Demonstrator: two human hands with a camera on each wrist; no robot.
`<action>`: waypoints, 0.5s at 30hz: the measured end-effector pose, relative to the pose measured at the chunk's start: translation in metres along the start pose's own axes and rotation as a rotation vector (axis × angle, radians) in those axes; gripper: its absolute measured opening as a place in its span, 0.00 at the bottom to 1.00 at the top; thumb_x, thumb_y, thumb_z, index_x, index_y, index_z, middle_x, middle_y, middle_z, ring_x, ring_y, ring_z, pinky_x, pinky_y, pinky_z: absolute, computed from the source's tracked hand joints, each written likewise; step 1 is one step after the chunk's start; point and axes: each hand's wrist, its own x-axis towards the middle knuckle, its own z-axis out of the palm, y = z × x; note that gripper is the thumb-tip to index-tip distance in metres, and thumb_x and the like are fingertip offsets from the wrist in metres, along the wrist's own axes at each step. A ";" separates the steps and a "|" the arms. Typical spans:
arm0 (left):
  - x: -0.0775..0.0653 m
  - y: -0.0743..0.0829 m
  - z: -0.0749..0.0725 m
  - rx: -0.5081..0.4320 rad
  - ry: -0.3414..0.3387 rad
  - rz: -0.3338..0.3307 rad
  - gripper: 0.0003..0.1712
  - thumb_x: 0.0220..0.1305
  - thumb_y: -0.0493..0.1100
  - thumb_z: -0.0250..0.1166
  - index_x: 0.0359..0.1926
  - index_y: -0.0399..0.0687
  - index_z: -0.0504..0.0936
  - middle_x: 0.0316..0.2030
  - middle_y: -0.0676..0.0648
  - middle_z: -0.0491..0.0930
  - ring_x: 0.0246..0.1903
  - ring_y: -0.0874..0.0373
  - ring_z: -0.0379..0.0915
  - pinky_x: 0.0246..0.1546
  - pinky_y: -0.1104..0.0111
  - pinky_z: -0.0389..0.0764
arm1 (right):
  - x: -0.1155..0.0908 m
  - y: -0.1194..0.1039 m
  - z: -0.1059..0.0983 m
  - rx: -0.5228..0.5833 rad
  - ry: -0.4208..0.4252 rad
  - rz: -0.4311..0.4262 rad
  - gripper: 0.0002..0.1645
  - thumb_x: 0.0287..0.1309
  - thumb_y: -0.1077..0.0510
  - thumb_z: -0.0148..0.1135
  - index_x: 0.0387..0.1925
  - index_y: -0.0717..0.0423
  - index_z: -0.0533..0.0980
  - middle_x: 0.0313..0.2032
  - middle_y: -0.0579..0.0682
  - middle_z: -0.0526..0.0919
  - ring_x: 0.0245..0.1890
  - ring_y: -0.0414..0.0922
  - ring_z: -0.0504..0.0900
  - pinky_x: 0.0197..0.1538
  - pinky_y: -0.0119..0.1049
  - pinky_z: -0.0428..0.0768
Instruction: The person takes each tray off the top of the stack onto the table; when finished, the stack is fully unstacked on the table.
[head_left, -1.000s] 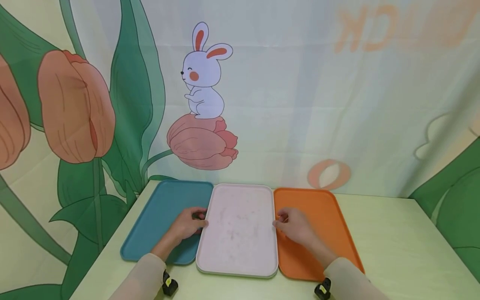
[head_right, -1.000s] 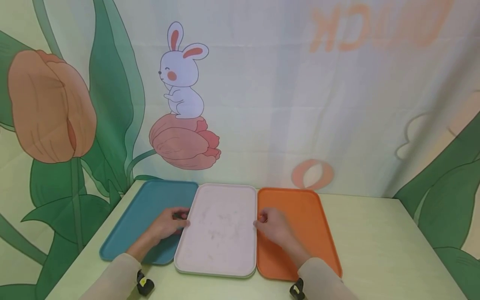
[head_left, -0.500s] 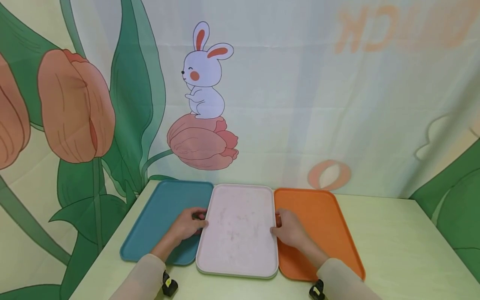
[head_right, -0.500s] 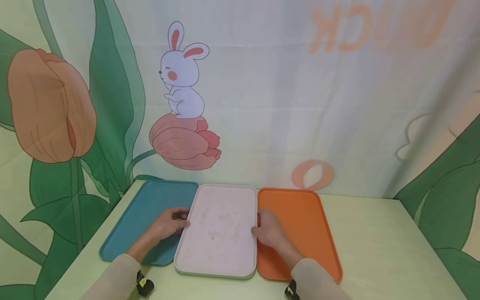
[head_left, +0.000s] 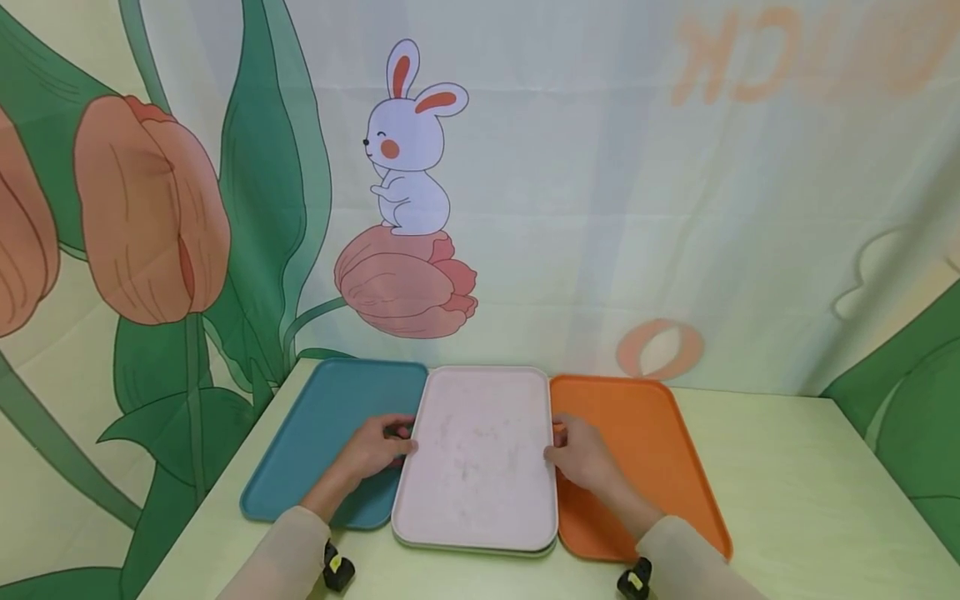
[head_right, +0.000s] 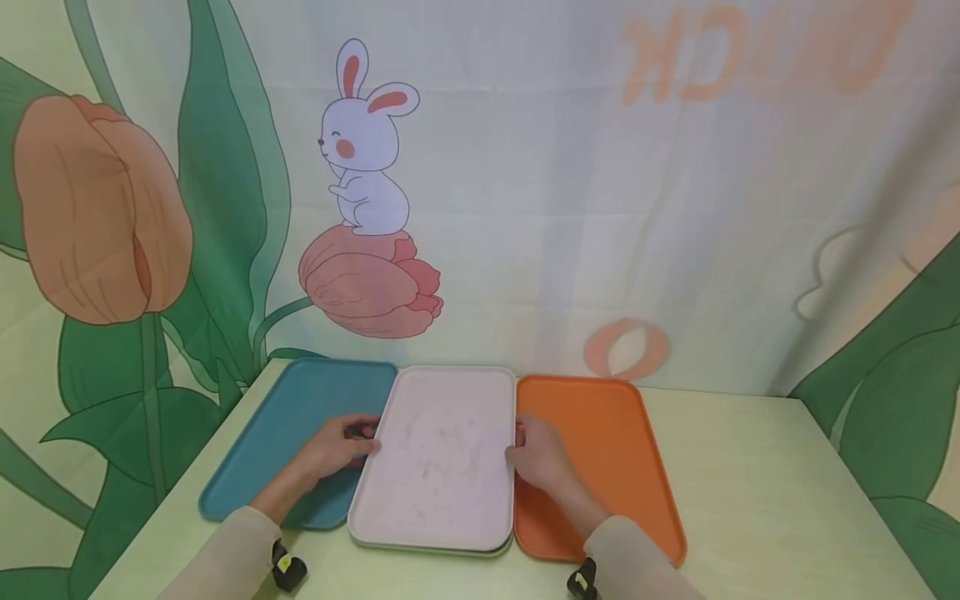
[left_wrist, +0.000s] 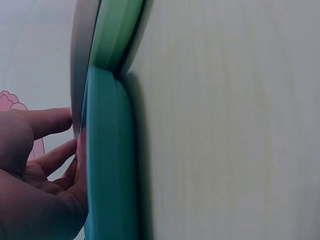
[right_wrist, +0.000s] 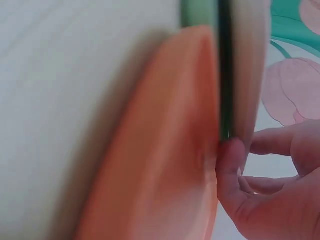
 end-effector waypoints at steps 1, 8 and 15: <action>0.000 0.000 -0.001 -0.003 -0.002 0.000 0.29 0.70 0.35 0.70 0.69 0.34 0.78 0.45 0.42 0.79 0.41 0.54 0.79 0.43 0.56 0.87 | 0.000 -0.002 -0.001 0.052 -0.005 0.036 0.27 0.61 0.72 0.65 0.61 0.74 0.74 0.30 0.53 0.76 0.20 0.45 0.78 0.25 0.38 0.82; -0.003 0.002 -0.004 -0.007 0.002 -0.006 0.29 0.69 0.36 0.70 0.69 0.36 0.78 0.45 0.43 0.79 0.42 0.53 0.79 0.44 0.56 0.88 | 0.002 -0.009 -0.009 0.306 -0.031 0.203 0.21 0.63 0.69 0.66 0.57 0.72 0.76 0.37 0.59 0.80 0.29 0.49 0.84 0.32 0.45 0.89; -0.004 0.002 -0.002 -0.017 0.001 -0.006 0.27 0.69 0.36 0.70 0.68 0.36 0.79 0.45 0.42 0.79 0.42 0.53 0.80 0.44 0.57 0.88 | 0.002 -0.003 -0.009 0.371 -0.030 0.239 0.16 0.63 0.69 0.66 0.51 0.71 0.78 0.38 0.60 0.84 0.32 0.50 0.85 0.34 0.46 0.90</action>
